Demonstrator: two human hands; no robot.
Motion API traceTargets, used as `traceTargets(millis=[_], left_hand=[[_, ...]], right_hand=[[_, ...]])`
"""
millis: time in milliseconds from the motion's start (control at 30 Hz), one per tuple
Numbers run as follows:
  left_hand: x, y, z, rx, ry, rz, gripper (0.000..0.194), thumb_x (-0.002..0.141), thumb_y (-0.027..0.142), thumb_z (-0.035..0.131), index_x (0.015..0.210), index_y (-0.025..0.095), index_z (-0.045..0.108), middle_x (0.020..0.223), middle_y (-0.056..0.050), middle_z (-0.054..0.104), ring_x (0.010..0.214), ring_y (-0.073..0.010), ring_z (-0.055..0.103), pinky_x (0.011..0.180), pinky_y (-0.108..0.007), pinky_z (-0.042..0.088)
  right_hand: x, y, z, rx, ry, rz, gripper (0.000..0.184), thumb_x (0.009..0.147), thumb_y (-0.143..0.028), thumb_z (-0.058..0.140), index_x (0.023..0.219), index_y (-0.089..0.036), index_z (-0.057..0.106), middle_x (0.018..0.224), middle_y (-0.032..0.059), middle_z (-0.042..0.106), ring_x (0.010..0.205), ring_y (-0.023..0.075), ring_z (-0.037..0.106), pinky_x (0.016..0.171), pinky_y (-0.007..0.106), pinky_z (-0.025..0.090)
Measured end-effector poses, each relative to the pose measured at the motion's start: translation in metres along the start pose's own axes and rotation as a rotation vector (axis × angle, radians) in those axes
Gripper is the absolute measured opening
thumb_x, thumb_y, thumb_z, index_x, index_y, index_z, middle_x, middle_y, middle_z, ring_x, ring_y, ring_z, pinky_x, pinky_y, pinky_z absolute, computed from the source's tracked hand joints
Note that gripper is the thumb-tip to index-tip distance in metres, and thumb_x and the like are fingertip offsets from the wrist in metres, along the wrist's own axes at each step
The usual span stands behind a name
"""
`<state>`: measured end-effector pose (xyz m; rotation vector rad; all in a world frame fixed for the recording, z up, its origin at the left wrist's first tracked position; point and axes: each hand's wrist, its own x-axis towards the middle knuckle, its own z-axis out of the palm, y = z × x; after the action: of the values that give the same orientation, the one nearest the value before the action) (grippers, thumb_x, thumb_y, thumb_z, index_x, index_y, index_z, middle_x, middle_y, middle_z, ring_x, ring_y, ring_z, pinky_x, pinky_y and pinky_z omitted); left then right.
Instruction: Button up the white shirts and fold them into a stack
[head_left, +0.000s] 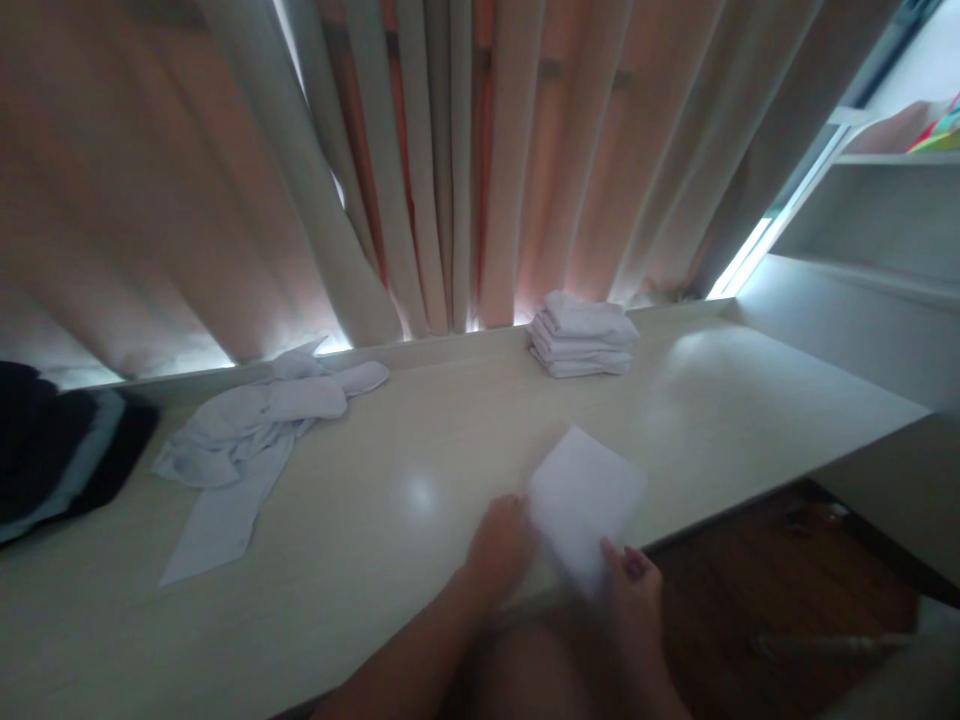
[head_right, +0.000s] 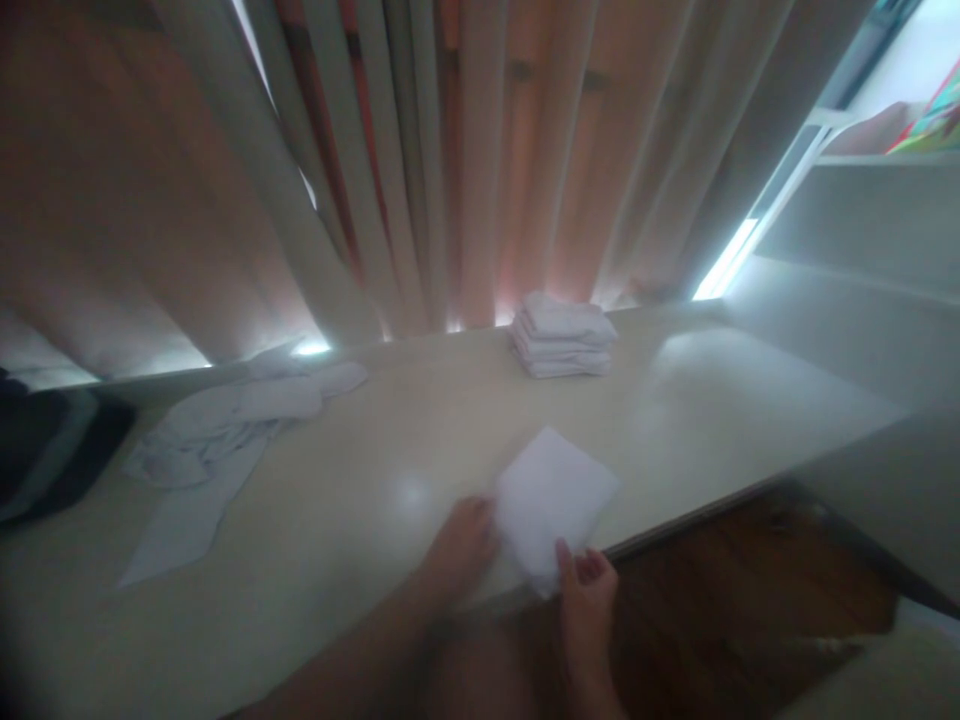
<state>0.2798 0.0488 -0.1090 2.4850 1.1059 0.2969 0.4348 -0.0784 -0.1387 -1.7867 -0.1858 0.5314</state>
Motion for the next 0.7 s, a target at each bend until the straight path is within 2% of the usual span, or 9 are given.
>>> traceTargets(millis=[67, 167, 267, 367, 467, 533, 633, 700], left_hand=[[-0.003, 0.012, 0.004, -0.014, -0.056, 0.083, 0.042, 0.091, 0.021, 0.047, 0.132, 0.017, 0.056, 0.128, -0.012, 0.06, 0.121, -0.0233, 0.051, 0.106, -0.035, 0.04], [-0.009, 0.008, 0.001, -0.013, -0.113, 0.15, 0.038, 0.091, 0.018, 0.047, 0.127, 0.02, 0.06, 0.125, -0.011, 0.062, 0.12, -0.0239, 0.052, 0.107, -0.039, 0.04], [-0.02, -0.028, -0.013, -0.01, -0.04, 0.15, 0.037, 0.091, 0.023, 0.048, 0.125, 0.025, 0.062, 0.128, -0.009, 0.062, 0.123, -0.0246, 0.052, 0.108, -0.043, 0.04], [-0.04, -0.088, -0.031, 0.032, 0.192, -0.044, 0.04, 0.092, 0.024, 0.043, 0.127, 0.023, 0.061, 0.128, -0.01, 0.064, 0.123, -0.0259, 0.054, 0.107, -0.049, 0.041], [-0.062, -0.145, -0.044, 0.075, 0.286, -0.119, 0.038, 0.091, 0.027, 0.044, 0.123, 0.025, 0.064, 0.122, -0.009, 0.068, 0.12, -0.0271, 0.057, 0.106, -0.052, 0.042], [-0.075, -0.168, -0.047, 0.106, 0.299, -0.154, 0.036, 0.09, 0.028, 0.044, 0.119, 0.025, 0.066, 0.118, -0.008, 0.069, 0.117, -0.0273, 0.059, 0.106, -0.052, 0.043], [-0.085, -0.177, -0.044, 0.152, 0.35, -0.222, 0.038, 0.089, 0.027, 0.043, 0.118, 0.025, 0.068, 0.12, -0.008, 0.069, 0.117, -0.0277, 0.06, 0.105, -0.052, 0.044], [-0.085, -0.173, -0.039, 0.189, 0.387, -0.272, 0.04, 0.088, 0.025, 0.043, 0.119, 0.028, 0.067, 0.123, -0.007, 0.068, 0.119, -0.0278, 0.058, 0.105, -0.051, 0.045]], right_hand=[[-0.002, -0.013, -0.005, 0.205, -0.043, 0.178, 0.082, 0.063, -0.062, 0.077, 0.122, -0.009, 0.056, 0.105, 0.0168, 0.07, 0.101, 0.0327, 0.067, 0.085, 0.044, 0.057], [0.004, -0.033, -0.021, 0.391, -0.272, 0.402, 0.063, 0.064, -0.049, 0.08, 0.111, -0.01, 0.065, 0.092, 0.0144, 0.075, 0.099, 0.034, 0.07, 0.081, 0.044, 0.059], [0.007, -0.044, -0.042, 0.417, -0.518, 0.584, 0.055, 0.065, -0.035, 0.082, 0.112, -0.009, 0.066, 0.102, 0.0172, 0.075, 0.106, 0.0346, 0.069, 0.09, 0.044, 0.056], [0.003, -0.056, -0.05, 0.443, -0.617, 0.634, 0.057, 0.067, -0.029, 0.081, 0.117, -0.009, 0.064, 0.111, 0.0179, 0.073, 0.108, 0.0347, 0.068, 0.097, 0.047, 0.053], [0.003, -0.093, -0.033, 0.492, -0.607, 0.538, 0.055, 0.07, -0.026, 0.078, 0.121, -0.013, 0.061, 0.115, 0.0152, 0.072, 0.103, 0.0335, 0.07, 0.093, 0.049, 0.056], [0.013, -0.137, -0.009, 0.528, -0.587, 0.385, 0.051, 0.072, -0.021, 0.075, 0.121, -0.015, 0.061, 0.118, 0.0135, 0.071, 0.1, 0.0303, 0.071, 0.089, 0.046, 0.058], [0.049, -0.227, 0.04, 0.61, -0.605, -0.018, 0.035, 0.077, -0.017, 0.063, 0.111, -0.013, 0.065, 0.12, 0.0139, 0.07, 0.104, 0.0267, 0.069, 0.088, 0.041, 0.058], [0.084, -0.291, 0.076, 0.583, -0.655, -0.345, 0.03, 0.086, -0.017, 0.047, 0.104, -0.004, 0.068, 0.129, 0.0218, 0.063, 0.116, 0.0234, 0.064, 0.088, 0.035, 0.054]])
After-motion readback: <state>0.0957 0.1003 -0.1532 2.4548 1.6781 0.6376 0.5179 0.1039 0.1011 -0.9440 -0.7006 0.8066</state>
